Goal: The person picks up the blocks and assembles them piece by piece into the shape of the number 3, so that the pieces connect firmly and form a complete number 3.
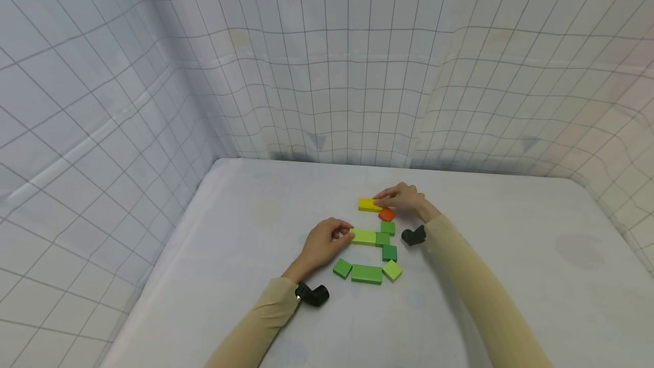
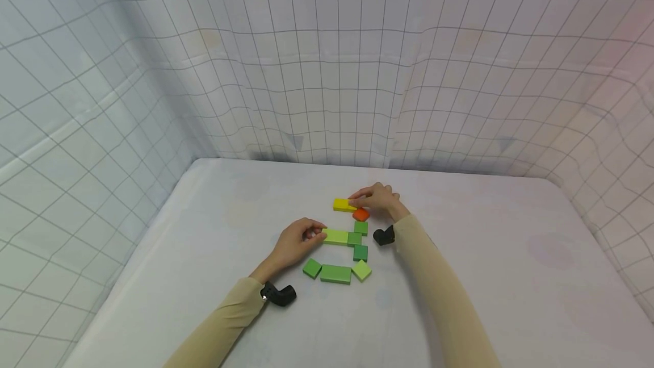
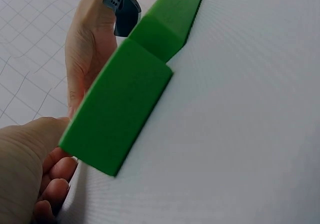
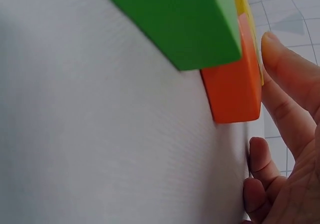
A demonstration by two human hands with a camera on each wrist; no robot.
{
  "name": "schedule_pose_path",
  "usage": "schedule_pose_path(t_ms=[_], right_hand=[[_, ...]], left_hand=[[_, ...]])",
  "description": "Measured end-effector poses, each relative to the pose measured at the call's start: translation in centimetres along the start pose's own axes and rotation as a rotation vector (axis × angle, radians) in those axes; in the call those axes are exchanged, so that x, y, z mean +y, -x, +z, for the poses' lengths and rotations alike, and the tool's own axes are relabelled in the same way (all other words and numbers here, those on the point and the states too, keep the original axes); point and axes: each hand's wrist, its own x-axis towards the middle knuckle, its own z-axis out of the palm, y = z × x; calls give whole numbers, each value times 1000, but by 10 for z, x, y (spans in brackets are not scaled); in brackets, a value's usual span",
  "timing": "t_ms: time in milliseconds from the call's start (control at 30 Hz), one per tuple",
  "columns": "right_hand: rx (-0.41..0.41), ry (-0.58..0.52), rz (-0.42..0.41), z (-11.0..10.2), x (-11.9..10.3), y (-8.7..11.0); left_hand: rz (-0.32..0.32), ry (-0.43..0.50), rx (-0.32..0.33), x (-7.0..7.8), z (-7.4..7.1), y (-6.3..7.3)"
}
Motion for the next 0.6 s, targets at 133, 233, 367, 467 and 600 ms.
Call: schedule_pose_path(t_ms=[133,233,367,467,600], right_hand=[[-3,7,-10,0,1,0],[1,9,-8,0,0,0],[6,4,-5,0,0,0],[5,-3,-3,1,0,0],[1,-14,-1,2,1,0]], left_hand=[[2,3,0,0,0,0],[7,5,2,-1,0,0],[9,0,4,-1,1,0],[6,-4,2,-1,0,0],[-5,-5,0,1,0,-1]])
